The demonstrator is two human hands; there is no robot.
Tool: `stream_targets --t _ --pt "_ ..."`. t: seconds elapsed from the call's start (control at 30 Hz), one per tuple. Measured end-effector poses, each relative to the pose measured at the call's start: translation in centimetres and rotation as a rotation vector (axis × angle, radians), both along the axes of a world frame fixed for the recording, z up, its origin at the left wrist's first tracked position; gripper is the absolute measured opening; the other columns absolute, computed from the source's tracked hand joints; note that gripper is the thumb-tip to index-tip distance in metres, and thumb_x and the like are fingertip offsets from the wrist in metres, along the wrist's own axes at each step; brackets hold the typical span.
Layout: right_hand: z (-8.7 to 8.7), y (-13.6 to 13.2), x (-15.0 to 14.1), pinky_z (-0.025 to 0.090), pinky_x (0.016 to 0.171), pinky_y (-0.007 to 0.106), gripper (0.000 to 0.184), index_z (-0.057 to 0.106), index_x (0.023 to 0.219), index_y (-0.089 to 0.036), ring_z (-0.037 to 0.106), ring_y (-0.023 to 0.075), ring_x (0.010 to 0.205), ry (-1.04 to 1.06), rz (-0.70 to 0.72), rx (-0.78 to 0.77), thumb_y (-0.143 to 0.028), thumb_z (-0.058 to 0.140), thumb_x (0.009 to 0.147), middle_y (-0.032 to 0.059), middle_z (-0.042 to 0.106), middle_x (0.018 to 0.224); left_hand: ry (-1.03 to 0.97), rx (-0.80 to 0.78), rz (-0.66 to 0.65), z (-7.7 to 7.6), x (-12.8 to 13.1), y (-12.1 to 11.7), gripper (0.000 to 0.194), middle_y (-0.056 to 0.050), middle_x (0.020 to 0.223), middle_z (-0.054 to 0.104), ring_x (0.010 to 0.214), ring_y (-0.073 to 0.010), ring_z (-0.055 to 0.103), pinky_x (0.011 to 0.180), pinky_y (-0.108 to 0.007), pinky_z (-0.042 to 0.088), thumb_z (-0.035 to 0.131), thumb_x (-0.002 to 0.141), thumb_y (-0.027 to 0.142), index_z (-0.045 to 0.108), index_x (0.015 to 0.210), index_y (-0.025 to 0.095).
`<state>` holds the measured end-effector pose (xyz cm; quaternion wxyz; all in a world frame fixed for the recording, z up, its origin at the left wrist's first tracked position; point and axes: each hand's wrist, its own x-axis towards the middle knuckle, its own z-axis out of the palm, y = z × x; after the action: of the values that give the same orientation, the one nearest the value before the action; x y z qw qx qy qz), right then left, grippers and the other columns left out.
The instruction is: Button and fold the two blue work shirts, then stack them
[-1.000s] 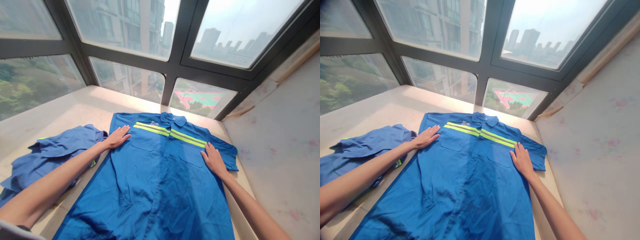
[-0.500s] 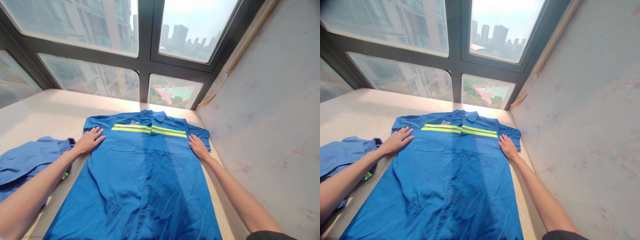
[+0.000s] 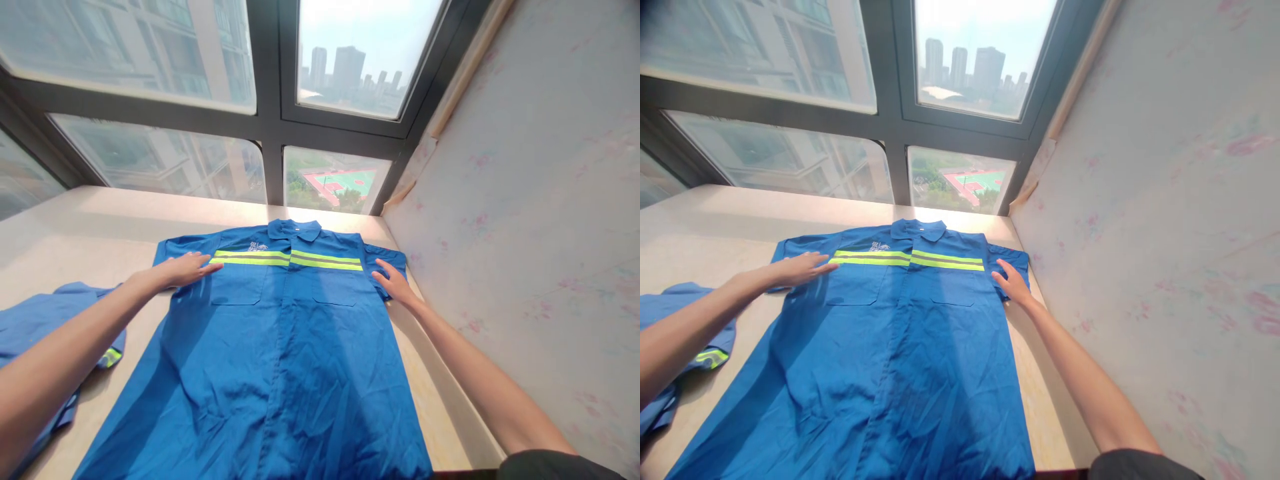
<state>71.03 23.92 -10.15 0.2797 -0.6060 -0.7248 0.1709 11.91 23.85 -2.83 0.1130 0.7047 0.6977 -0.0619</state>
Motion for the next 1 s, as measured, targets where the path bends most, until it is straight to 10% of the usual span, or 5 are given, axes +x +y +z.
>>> stream_targets --t 0.23,0.5,0.77,1.0 --pt "4.8 2.6 1.7 0.039 0.109 0.040 0.055 0.062 0.123 -0.009 0.051 0.0317 0.130 0.282 -0.514 -0.168 -0.019 0.070 0.070 0.0189 0.060 0.135 -0.080 0.152 -0.418 -0.9 18.8 0.6 0.081 -0.019 0.162 0.025 0.153 -0.0351 0.012 0.121 -0.053 0.016 0.034 0.097 0.066 0.033 0.156 0.010" --pt "3.8 4.8 2.9 0.046 0.055 0.022 0.032 0.061 0.096 -0.014 0.061 0.0161 0.069 0.537 -0.698 -0.291 -0.016 0.072 0.066 0.0018 0.063 0.072 -0.223 0.304 -0.641 -5.0 35.2 1.5 0.071 -0.015 0.162 0.026 0.154 -0.0318 0.010 0.123 -0.056 0.010 0.038 0.099 0.059 0.040 0.153 0.014" --pt "3.4 4.5 2.9 0.038 0.044 0.021 0.024 0.055 0.077 -0.017 0.047 0.0113 0.048 0.813 -0.678 -0.340 -0.018 0.076 0.066 -0.0059 0.048 0.049 -0.242 0.259 -0.617 -6.9 38.6 3.7 0.068 -0.015 0.160 0.032 0.150 -0.0323 0.025 0.120 -0.055 0.021 0.035 0.100 0.058 0.041 0.151 0.014" --pt "4.7 3.6 1.5 0.051 0.053 0.028 0.017 0.056 0.071 -0.016 0.056 0.0151 0.052 0.979 -0.623 -0.340 -0.017 0.072 0.064 -0.0002 0.059 0.055 -0.209 0.303 -0.659 -5.1 38.5 4.2 0.057 -0.014 0.146 0.052 0.137 -0.0304 0.045 0.108 -0.047 0.038 0.034 0.100 0.059 0.057 0.134 0.018"
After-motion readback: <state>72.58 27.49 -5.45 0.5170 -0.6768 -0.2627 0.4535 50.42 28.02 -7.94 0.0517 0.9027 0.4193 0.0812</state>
